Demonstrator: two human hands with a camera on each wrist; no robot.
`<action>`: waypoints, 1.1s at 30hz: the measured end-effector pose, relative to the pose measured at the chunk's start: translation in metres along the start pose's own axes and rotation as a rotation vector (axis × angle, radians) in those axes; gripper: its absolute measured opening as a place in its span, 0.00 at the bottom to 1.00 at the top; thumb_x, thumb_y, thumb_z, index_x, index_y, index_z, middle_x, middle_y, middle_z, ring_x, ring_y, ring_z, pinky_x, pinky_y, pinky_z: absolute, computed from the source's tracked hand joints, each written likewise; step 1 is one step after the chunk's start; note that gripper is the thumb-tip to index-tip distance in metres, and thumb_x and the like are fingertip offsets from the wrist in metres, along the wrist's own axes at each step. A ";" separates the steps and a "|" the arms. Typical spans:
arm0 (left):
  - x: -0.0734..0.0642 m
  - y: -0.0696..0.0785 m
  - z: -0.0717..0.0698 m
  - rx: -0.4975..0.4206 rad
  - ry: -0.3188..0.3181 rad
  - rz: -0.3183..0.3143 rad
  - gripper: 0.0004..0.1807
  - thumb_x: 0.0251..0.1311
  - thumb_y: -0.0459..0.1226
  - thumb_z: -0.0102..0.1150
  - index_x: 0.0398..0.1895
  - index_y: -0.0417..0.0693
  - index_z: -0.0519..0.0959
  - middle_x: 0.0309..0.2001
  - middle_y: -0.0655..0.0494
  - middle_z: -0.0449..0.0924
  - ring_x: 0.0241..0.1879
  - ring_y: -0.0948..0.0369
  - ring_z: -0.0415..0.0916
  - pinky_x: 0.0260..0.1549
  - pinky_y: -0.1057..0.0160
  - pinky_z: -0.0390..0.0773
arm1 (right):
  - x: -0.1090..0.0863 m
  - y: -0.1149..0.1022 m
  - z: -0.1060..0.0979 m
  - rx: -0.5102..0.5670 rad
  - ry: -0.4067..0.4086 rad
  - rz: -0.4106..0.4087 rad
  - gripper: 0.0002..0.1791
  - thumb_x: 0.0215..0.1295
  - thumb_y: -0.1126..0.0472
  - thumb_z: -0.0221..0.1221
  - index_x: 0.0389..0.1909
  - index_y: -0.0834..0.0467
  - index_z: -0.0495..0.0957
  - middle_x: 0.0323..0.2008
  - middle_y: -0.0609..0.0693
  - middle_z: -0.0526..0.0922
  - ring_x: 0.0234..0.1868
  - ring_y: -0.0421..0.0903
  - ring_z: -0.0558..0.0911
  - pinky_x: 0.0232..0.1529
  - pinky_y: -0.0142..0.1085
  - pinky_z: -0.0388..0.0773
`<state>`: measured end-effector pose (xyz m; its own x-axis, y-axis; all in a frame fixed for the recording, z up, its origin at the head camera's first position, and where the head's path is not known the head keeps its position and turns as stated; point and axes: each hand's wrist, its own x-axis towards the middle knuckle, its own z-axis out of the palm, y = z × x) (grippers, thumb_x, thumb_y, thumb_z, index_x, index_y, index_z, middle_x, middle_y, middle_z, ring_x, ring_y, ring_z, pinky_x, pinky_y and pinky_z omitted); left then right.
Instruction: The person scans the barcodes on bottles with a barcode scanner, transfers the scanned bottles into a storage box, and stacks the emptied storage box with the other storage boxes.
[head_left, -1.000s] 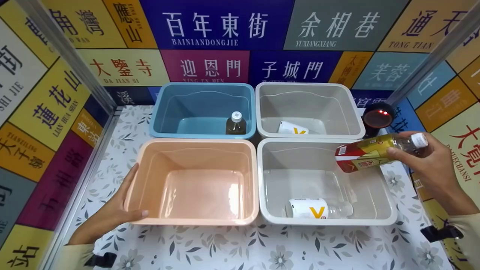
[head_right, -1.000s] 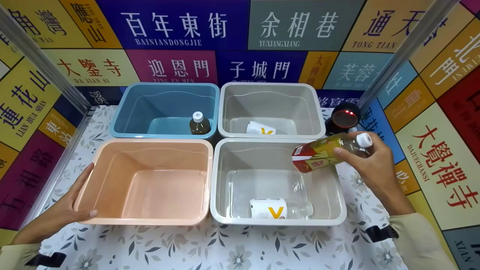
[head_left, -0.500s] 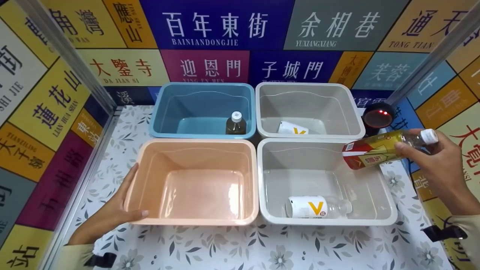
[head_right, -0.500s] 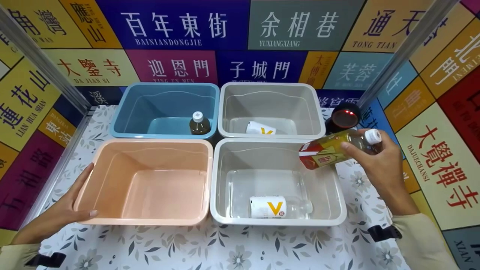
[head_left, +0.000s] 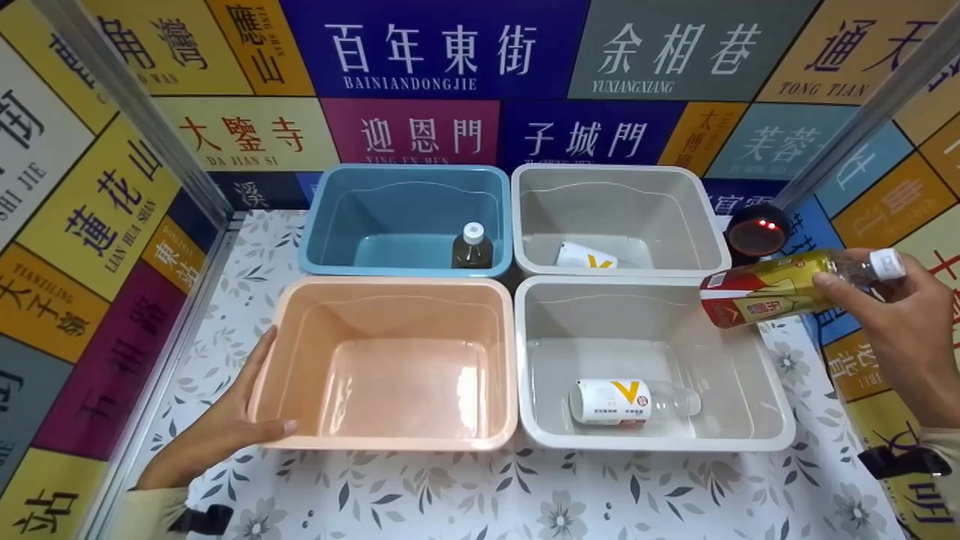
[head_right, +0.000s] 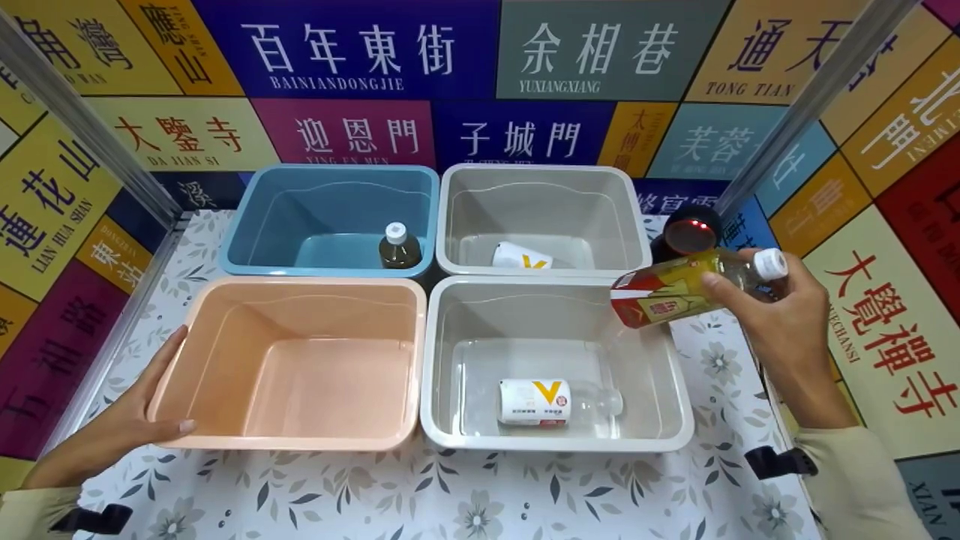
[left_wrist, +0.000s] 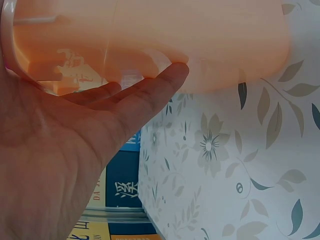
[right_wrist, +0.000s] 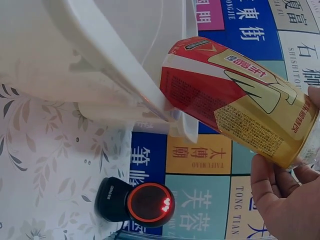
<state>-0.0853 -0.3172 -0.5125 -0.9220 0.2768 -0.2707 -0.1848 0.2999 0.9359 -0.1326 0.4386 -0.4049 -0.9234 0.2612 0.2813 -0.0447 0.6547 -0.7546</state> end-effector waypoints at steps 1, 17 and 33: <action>0.000 0.000 0.000 0.004 0.003 -0.005 0.65 0.55 0.36 0.71 0.78 0.89 0.33 0.81 0.51 0.36 0.61 0.39 0.67 0.50 0.51 0.77 | 0.000 -0.001 -0.001 -0.012 0.002 0.014 0.29 0.70 0.58 0.63 0.70 0.54 0.69 0.58 0.47 0.74 0.56 0.42 0.73 0.56 0.23 0.73; 0.000 0.000 -0.001 0.010 -0.001 -0.004 0.64 0.55 0.36 0.70 0.77 0.90 0.33 0.81 0.51 0.35 0.61 0.40 0.67 0.50 0.51 0.77 | 0.003 -0.001 -0.017 -0.059 0.015 0.114 0.29 0.74 0.51 0.58 0.73 0.46 0.64 0.71 0.56 0.67 0.65 0.43 0.69 0.71 0.40 0.63; 0.000 -0.001 -0.001 -0.018 -0.013 0.015 0.65 0.54 0.33 0.70 0.78 0.87 0.34 0.80 0.50 0.38 0.58 0.39 0.67 0.49 0.49 0.78 | 0.009 0.005 -0.027 -0.124 0.025 0.204 0.32 0.70 0.42 0.59 0.73 0.41 0.64 0.68 0.55 0.72 0.48 0.46 0.75 0.49 0.25 0.75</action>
<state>-0.0853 -0.3186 -0.5134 -0.9205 0.2928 -0.2589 -0.1769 0.2786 0.9440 -0.1314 0.4633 -0.3902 -0.8986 0.4137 0.1464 0.1905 0.6683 -0.7191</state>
